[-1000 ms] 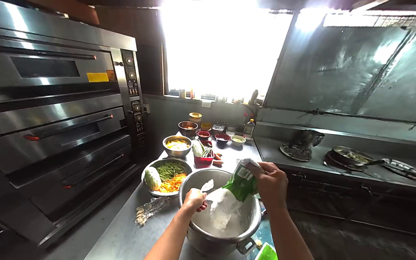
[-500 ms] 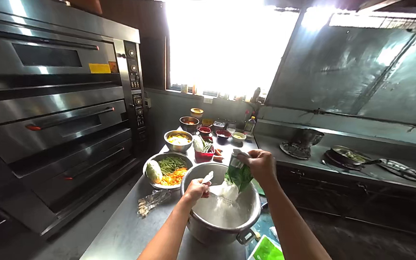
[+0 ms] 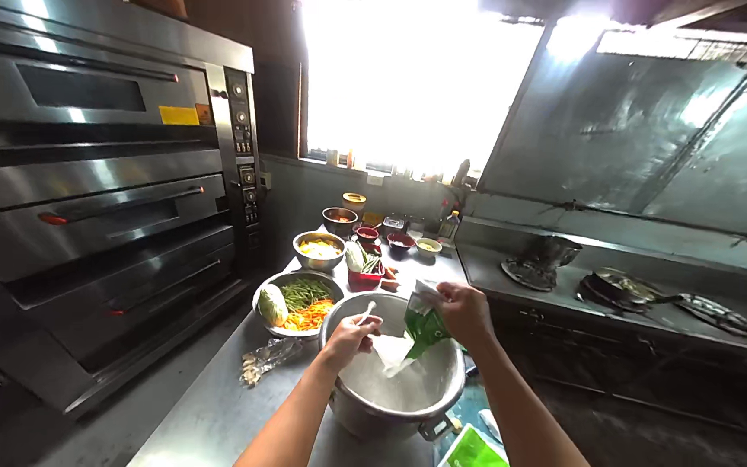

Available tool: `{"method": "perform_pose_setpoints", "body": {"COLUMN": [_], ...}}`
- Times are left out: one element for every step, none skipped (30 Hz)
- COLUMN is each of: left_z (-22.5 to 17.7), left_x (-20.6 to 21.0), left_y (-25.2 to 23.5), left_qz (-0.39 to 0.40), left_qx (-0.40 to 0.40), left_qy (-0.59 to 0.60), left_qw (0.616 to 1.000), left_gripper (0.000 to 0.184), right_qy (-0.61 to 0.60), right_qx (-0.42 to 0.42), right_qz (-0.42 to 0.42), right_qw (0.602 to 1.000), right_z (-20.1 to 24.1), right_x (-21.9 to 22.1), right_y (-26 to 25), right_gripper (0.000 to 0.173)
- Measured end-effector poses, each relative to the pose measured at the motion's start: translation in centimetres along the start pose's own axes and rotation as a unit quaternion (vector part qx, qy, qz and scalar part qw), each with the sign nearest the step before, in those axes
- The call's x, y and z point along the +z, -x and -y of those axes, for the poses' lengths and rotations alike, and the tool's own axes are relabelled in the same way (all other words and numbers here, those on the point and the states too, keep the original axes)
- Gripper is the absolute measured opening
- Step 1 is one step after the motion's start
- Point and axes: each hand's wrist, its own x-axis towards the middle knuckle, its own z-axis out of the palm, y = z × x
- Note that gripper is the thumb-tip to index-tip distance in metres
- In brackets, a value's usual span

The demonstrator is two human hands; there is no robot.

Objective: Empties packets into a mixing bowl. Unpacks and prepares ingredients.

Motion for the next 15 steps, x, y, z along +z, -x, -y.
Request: {"method": "perform_pose_setpoints", "body": {"left_z": [0.1,-0.2,-0.7,-0.7,-0.5,-0.4,-0.4,-0.4,-0.3,-0.2,-0.1,0.1,0.2,0.3,0.3], "left_x": [0.1,0.0,0.1,0.3,0.6,0.9,1.2,1.5,1.8,2.0,2.3,2.6,2.8,2.9,2.9], "left_y": [0.2,-0.1,-0.5,-0.7,-0.7,-0.7,-0.8,-0.9,-1.0,-1.0,-1.0,-0.9,-0.9,-0.9,-0.9], "left_qz": [0.016,0.037,0.055,0.072,0.084,0.092,0.093,0.090,0.082,0.073,0.064,0.058,0.057,0.057,0.058], "left_qx": [0.011,0.030,0.047,0.059,0.066,0.072,0.079,0.089,0.095,0.098,0.096,0.095,0.095,0.093,0.090], "left_qy": [0.005,0.005,0.009,0.016,0.022,0.025,0.024,0.023,0.025,0.038,0.065,0.098,0.134,0.166,0.187], "left_qw": [1.000,0.999,0.997,0.996,0.994,0.993,0.992,0.992,0.992,0.992,0.991,0.989,0.985,0.980,0.977], "left_gripper": [0.025,0.026,0.028,0.031,0.032,0.032,0.028,0.021,0.016,0.014,0.014,0.015,0.015,0.015,0.015], "right_qy": [0.010,0.021,0.031,0.037,0.041,0.042,0.042,0.037,0.027,0.009,-0.012,-0.034,-0.058,-0.087,-0.117], "right_qx": [-0.014,-0.030,-0.042,-0.051,-0.056,-0.061,-0.065,-0.070,-0.076,-0.082,-0.086,-0.086,-0.079,-0.065,-0.038], "right_qz": [0.024,0.037,0.041,0.045,0.054,0.064,0.074,0.082,0.083,0.078,0.074,0.074,0.084,0.108,0.142], "right_qw": [1.000,0.999,0.998,0.997,0.996,0.995,0.994,0.993,0.993,0.994,0.993,0.993,0.992,0.988,0.982], "right_z": [-0.5,-0.5,-0.3,-0.1,-0.1,-0.1,-0.2,-0.3,-0.5,-0.8,-1.2,-1.5,-1.9,-2.4,-3.0], "right_x": [0.9,1.4,1.7,2.0,2.3,2.7,3.3,3.7,4.0,4.2,4.3,4.2,3.9,3.4,2.8], "right_y": [0.4,0.5,0.4,0.6,0.9,1.1,1.2,1.2,1.2,1.3,1.3,1.4,1.5,1.7,2.0], "right_gripper": [0.030,0.030,0.030,0.029,0.030,0.032,0.034,0.035,0.037,0.040,0.039,0.036,0.029,0.022,0.020]}}
